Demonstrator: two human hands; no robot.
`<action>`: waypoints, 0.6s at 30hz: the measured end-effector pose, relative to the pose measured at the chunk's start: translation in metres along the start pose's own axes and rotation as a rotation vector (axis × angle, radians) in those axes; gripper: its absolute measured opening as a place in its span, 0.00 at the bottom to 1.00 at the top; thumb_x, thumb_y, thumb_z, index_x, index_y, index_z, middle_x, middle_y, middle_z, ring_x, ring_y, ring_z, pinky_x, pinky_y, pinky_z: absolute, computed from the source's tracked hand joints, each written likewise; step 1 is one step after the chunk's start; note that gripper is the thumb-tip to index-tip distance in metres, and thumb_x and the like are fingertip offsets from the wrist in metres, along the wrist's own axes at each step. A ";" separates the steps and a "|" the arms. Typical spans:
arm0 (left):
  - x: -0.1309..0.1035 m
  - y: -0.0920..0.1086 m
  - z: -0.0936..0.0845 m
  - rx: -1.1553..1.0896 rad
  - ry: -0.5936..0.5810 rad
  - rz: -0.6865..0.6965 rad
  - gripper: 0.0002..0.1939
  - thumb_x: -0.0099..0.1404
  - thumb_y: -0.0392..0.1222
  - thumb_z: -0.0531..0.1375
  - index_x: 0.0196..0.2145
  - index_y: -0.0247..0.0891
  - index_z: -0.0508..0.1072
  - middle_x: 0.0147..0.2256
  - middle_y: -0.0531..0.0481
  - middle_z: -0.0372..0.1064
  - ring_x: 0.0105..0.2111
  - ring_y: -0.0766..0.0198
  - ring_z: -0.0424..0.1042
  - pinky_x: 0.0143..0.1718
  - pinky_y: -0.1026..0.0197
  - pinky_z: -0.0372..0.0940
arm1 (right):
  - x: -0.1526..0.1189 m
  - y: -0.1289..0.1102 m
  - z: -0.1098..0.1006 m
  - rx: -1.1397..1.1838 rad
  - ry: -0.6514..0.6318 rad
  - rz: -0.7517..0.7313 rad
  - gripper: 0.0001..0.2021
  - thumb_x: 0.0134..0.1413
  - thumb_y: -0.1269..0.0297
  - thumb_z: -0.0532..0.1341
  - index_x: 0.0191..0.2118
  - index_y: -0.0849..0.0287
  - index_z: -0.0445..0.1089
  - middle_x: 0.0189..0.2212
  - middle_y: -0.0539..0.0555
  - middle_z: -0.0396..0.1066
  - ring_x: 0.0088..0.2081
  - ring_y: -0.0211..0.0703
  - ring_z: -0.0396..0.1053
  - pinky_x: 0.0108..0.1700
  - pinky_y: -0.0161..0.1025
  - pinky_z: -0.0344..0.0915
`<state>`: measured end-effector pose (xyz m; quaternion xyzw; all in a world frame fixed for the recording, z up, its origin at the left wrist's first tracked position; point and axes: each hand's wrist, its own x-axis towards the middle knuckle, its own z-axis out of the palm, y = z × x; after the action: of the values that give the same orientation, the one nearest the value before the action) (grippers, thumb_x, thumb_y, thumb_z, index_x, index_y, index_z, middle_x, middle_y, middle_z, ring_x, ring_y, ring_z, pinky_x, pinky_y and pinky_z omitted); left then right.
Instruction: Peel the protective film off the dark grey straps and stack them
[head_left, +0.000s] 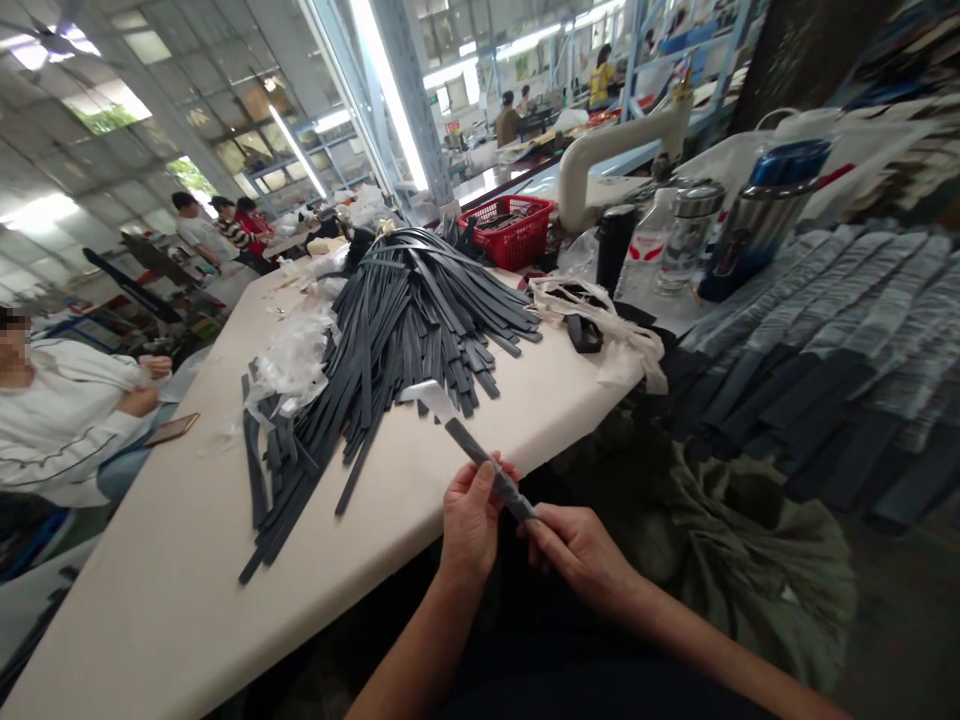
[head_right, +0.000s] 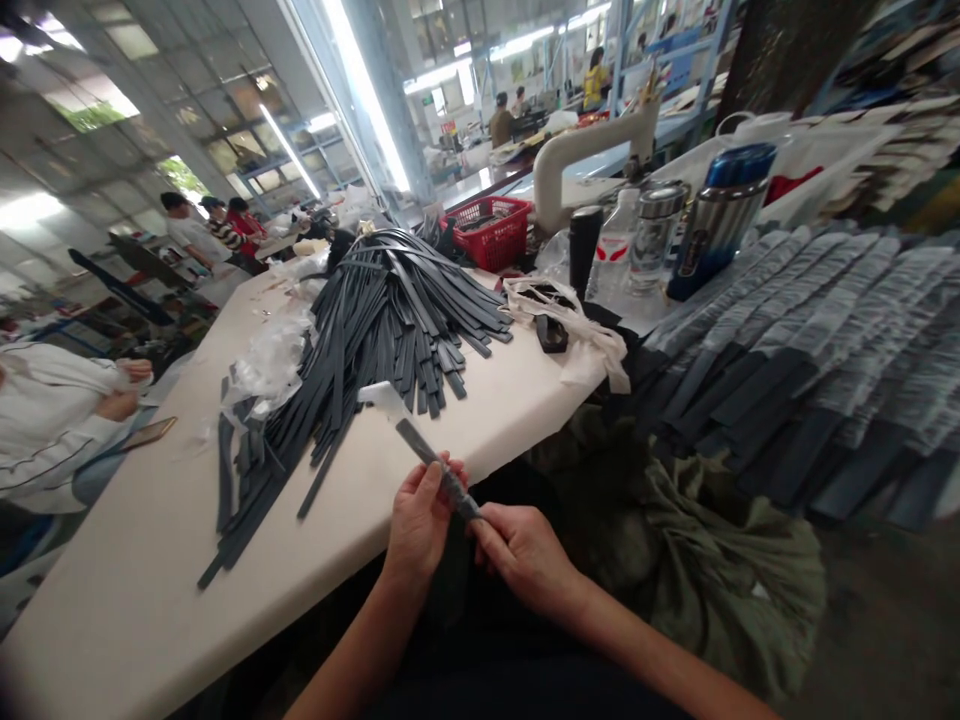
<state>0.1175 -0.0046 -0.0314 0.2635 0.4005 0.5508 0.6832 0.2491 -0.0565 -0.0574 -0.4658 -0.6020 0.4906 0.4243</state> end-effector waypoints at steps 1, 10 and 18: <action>-0.004 -0.006 -0.002 0.021 -0.024 -0.015 0.16 0.50 0.47 0.73 0.33 0.36 0.79 0.30 0.49 0.78 0.30 0.64 0.76 0.34 0.64 0.69 | 0.003 -0.002 -0.001 -0.005 0.012 -0.017 0.23 0.65 0.47 0.52 0.27 0.59 0.67 0.21 0.51 0.69 0.22 0.37 0.67 0.26 0.33 0.63; 0.009 0.022 -0.004 0.070 0.013 0.135 0.19 0.51 0.51 0.72 0.37 0.38 0.80 0.40 0.47 0.80 0.39 0.60 0.77 0.48 0.57 0.69 | 0.004 0.011 -0.005 -0.008 -0.063 -0.008 0.22 0.66 0.47 0.51 0.33 0.59 0.69 0.21 0.49 0.69 0.22 0.36 0.68 0.25 0.32 0.64; 0.004 0.000 -0.009 0.039 0.044 -0.047 0.18 0.49 0.50 0.73 0.34 0.35 0.79 0.32 0.47 0.80 0.31 0.62 0.77 0.37 0.61 0.70 | 0.007 0.019 0.001 -0.009 -0.051 -0.032 0.24 0.67 0.45 0.50 0.30 0.59 0.68 0.23 0.50 0.69 0.23 0.36 0.67 0.27 0.32 0.64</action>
<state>0.1104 -0.0011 -0.0376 0.2550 0.4320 0.5324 0.6818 0.2497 -0.0480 -0.0755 -0.4453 -0.6221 0.4928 0.4144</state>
